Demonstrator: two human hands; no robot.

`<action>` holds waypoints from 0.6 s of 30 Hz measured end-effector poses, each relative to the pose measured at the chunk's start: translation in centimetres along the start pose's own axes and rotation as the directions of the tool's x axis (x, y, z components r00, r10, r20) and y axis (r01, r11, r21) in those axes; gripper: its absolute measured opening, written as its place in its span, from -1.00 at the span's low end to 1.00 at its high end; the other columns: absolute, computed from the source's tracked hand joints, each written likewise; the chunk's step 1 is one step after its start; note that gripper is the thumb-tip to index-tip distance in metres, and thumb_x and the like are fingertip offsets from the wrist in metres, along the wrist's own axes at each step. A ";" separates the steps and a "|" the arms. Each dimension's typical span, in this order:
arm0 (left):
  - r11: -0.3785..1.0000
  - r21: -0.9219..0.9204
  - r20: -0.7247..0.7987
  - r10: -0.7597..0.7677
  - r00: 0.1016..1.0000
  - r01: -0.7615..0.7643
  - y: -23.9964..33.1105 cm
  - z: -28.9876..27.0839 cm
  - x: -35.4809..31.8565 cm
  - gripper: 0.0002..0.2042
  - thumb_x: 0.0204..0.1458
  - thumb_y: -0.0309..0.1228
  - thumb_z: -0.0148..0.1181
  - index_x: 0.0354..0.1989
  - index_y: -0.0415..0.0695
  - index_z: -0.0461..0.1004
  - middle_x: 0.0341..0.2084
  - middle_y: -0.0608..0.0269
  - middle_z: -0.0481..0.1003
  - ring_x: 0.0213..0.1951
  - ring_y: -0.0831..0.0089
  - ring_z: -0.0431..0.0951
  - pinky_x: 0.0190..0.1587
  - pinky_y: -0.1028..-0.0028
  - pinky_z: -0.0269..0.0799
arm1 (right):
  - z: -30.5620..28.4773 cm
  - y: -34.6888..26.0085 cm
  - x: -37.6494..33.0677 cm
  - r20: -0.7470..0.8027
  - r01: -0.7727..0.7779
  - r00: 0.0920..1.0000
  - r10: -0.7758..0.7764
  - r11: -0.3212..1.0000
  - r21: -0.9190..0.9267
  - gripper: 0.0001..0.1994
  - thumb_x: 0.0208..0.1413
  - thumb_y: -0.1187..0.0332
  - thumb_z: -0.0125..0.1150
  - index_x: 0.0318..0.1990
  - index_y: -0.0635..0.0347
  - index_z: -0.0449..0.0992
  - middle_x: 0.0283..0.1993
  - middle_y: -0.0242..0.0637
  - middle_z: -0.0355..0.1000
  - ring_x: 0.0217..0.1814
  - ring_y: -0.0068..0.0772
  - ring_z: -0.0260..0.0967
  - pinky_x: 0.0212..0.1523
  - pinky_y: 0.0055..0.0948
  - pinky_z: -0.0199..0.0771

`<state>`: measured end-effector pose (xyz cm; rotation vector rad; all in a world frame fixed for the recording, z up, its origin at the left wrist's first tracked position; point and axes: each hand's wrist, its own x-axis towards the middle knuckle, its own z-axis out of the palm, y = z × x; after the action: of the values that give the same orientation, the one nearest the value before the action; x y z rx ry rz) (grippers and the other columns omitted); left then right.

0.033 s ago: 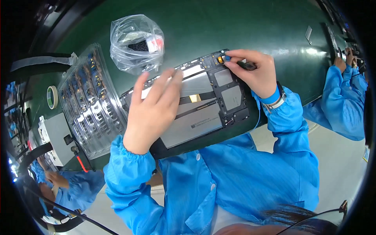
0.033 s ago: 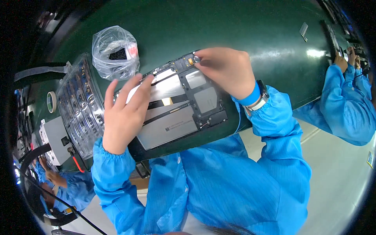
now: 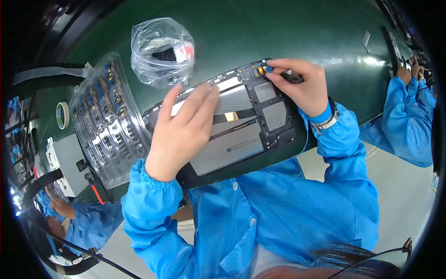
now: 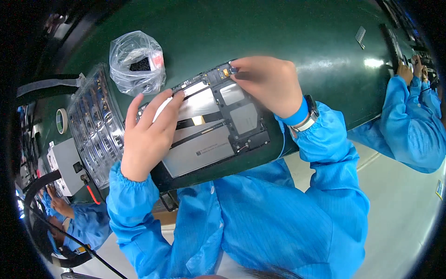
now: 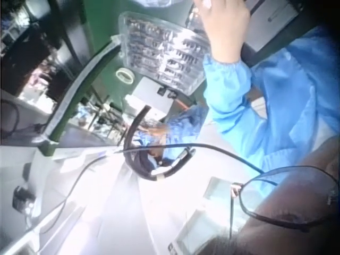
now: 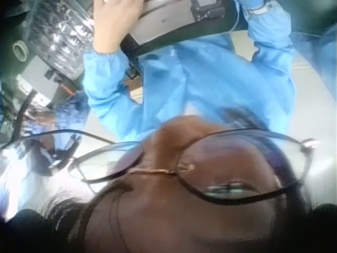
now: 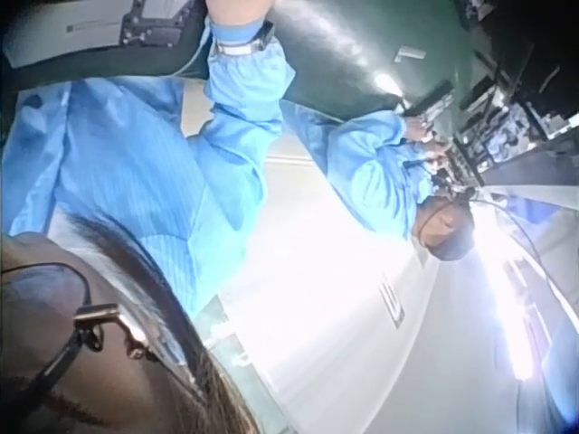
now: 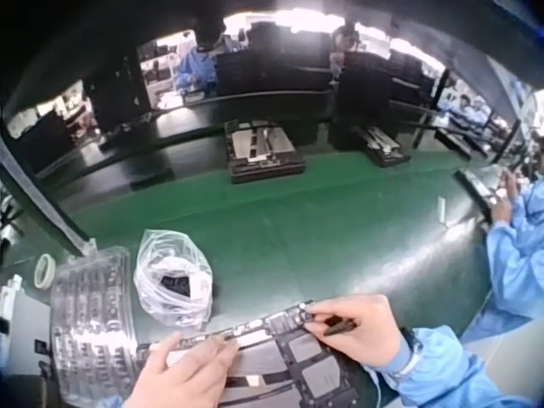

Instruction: The person assembles a tablet device by connecting internal components and ribbon cables, using tweezers and a pry tool to manipulate the small parts.

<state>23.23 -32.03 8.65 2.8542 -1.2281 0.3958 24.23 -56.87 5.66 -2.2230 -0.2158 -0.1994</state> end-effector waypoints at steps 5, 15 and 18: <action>0.971 0.012 -0.008 0.238 0.971 -0.238 -1.1 0.3 0.6 -0.82 -0.33 -0.48 0.07 -0.47 -0.17 0.49 -0.28 0.43 0.37 -0.10 0.53 0.33 0.12 0.32 0.17 | -0.1 -0.2 -0.2 0.017 0.037 0.999 -0.037 0.999 -0.035 -0.69 -0.29 0.54 0.23 -0.24 0.19 0.52 -0.32 -0.17 0.48 -0.32 -0.27 0.47 -0.30 -0.47 0.47; 0.951 -0.067 0.131 0.307 0.943 -0.301 -1.5 -0.7 2.0 -0.74 -0.24 -0.52 0.08 -0.29 -0.22 0.48 -0.24 0.36 0.40 -0.13 0.47 0.37 0.00 0.40 0.23 | 0.0 -0.1 -0.1 0.009 0.043 0.999 -0.043 0.998 0.043 -0.73 -0.22 0.47 0.23 -0.25 0.23 0.50 -0.32 -0.13 0.46 -0.31 -0.19 0.45 -0.28 -0.42 0.45; 0.934 -0.045 0.199 0.357 0.913 -0.355 -1.5 -1.2 3.0 -0.74 -0.26 -0.50 0.07 -0.30 -0.25 0.48 -0.23 0.34 0.41 -0.16 0.44 0.36 -0.05 0.45 0.25 | -0.1 -0.1 0.0 0.015 0.045 0.999 -0.046 0.998 0.040 -0.73 -0.20 0.43 0.24 -0.25 0.23 0.50 -0.33 -0.13 0.46 -0.32 -0.18 0.44 -0.28 -0.42 0.44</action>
<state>25.96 -33.01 10.67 2.7113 -1.7917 0.0958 24.17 -56.87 5.74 -2.1827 -0.2766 -0.2008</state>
